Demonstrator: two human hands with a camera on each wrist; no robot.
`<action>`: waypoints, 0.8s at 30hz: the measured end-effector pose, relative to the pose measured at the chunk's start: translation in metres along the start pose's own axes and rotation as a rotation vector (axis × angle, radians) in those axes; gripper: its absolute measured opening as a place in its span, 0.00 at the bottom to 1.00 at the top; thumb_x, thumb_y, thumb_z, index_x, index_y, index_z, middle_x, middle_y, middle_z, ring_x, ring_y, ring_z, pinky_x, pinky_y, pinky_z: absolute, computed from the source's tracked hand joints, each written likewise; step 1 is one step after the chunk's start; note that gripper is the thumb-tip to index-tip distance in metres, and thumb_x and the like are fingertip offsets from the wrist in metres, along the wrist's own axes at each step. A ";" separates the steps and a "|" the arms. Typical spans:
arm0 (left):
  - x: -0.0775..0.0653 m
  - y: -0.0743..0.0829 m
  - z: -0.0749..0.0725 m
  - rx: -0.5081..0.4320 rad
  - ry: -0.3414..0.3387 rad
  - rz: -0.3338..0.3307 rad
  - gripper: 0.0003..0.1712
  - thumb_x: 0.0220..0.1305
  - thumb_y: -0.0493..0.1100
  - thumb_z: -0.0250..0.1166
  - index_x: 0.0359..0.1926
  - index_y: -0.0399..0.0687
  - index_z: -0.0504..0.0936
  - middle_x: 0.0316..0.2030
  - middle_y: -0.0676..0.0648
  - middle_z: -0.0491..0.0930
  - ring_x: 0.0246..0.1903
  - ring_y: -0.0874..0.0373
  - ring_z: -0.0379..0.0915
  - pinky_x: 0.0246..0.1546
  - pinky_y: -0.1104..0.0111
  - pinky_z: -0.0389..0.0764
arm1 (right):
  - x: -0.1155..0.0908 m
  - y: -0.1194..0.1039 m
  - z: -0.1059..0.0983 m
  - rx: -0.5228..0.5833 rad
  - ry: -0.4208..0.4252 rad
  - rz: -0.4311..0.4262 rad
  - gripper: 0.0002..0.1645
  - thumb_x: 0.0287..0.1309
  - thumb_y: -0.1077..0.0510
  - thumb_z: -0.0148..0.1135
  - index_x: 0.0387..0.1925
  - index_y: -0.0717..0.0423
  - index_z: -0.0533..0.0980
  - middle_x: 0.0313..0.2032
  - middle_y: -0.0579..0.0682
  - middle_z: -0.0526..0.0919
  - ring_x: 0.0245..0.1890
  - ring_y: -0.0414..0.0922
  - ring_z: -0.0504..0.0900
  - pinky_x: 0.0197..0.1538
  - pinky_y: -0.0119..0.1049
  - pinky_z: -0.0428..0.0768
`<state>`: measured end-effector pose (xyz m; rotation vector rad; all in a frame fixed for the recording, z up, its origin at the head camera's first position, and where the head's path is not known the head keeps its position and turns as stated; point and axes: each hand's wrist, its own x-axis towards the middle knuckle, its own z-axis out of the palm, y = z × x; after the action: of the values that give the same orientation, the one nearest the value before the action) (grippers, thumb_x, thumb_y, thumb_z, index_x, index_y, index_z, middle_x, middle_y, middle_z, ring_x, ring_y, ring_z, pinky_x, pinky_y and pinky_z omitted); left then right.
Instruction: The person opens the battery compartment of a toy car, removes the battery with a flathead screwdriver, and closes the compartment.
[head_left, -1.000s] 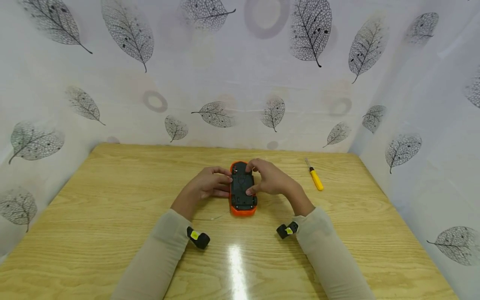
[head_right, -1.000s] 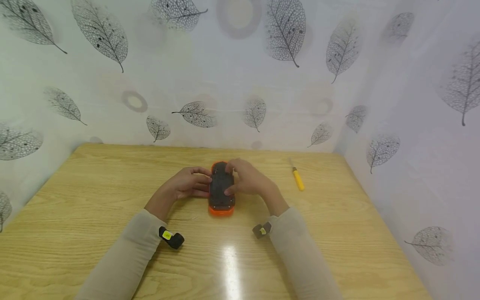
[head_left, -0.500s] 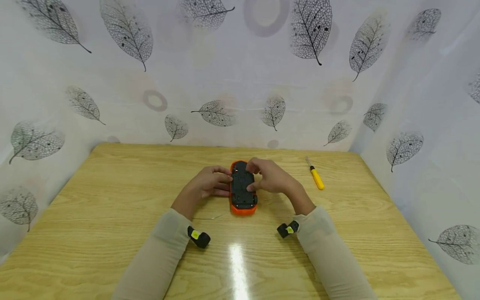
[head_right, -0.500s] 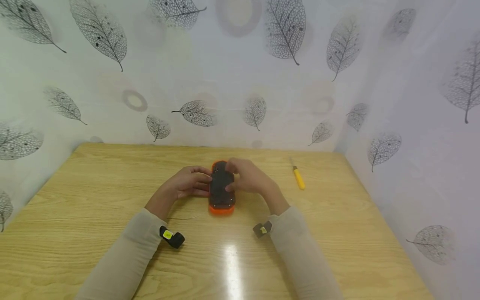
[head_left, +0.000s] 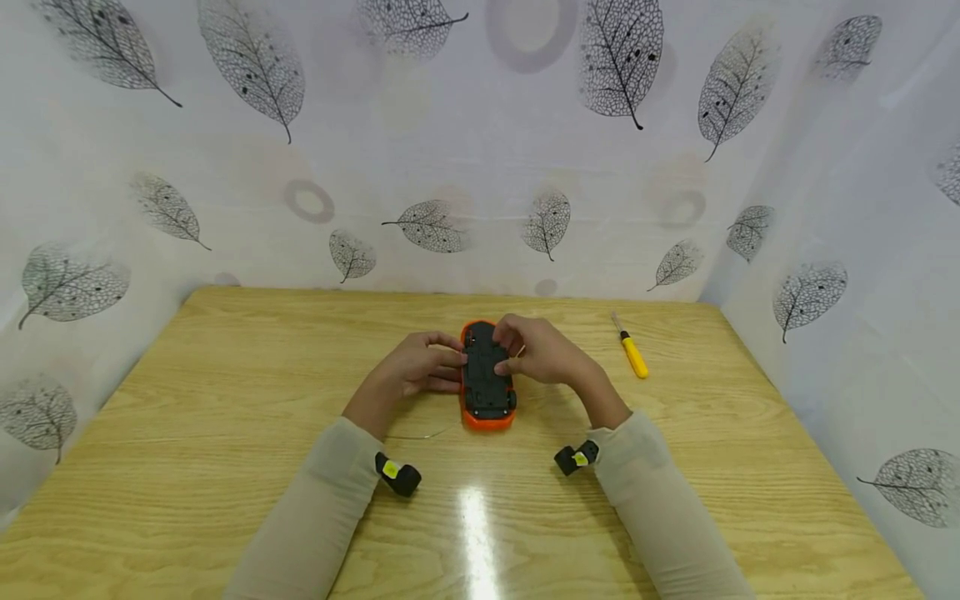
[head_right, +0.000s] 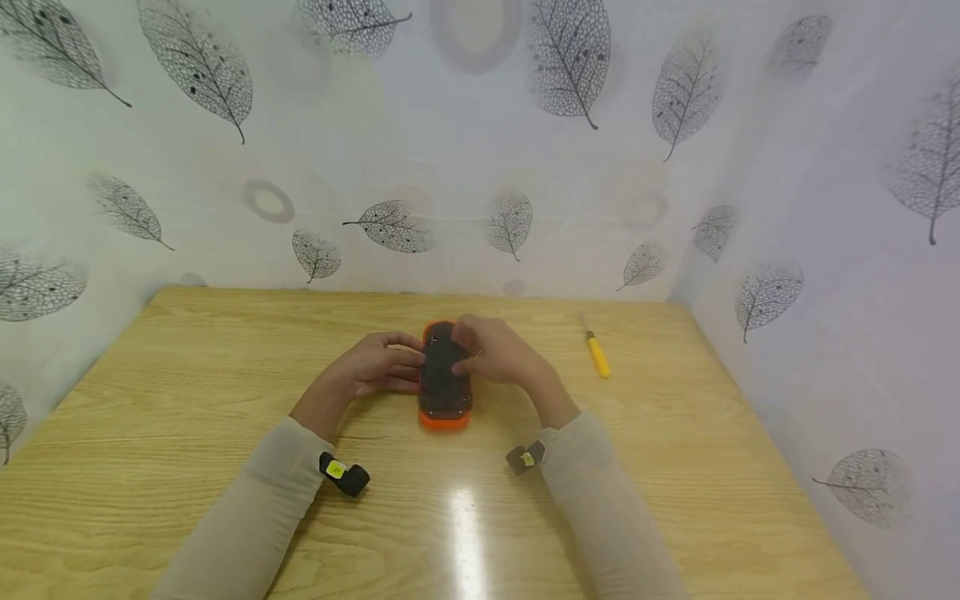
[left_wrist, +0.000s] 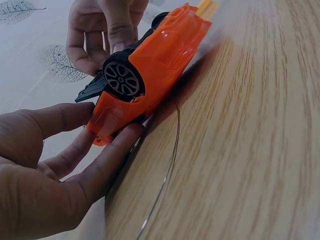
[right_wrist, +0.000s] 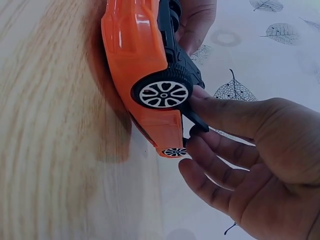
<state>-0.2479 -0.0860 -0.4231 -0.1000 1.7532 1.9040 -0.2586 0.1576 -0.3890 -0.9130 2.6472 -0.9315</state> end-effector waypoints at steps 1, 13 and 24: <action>0.000 0.000 0.000 0.000 0.001 0.003 0.19 0.70 0.34 0.66 0.59 0.37 0.74 0.47 0.36 0.84 0.36 0.50 0.86 0.40 0.56 0.90 | 0.000 0.000 0.000 0.006 0.001 0.001 0.22 0.59 0.57 0.76 0.51 0.55 0.76 0.41 0.49 0.82 0.42 0.45 0.81 0.47 0.41 0.84; 0.003 -0.002 0.001 0.012 -0.004 0.032 0.14 0.70 0.31 0.64 0.55 0.39 0.76 0.46 0.38 0.83 0.36 0.50 0.86 0.35 0.60 0.90 | 0.001 0.005 0.000 0.084 0.012 0.028 0.14 0.68 0.61 0.67 0.53 0.54 0.79 0.43 0.51 0.83 0.40 0.46 0.83 0.42 0.41 0.84; 0.005 -0.005 0.000 -0.005 0.009 0.046 0.17 0.69 0.31 0.65 0.58 0.36 0.78 0.42 0.39 0.85 0.34 0.51 0.86 0.38 0.58 0.90 | 0.000 0.006 -0.001 0.236 0.004 0.095 0.14 0.70 0.65 0.63 0.54 0.58 0.79 0.43 0.56 0.83 0.39 0.48 0.85 0.45 0.51 0.87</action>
<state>-0.2497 -0.0840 -0.4292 -0.0710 1.7714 1.9434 -0.2617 0.1617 -0.3914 -0.7245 2.4896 -1.1899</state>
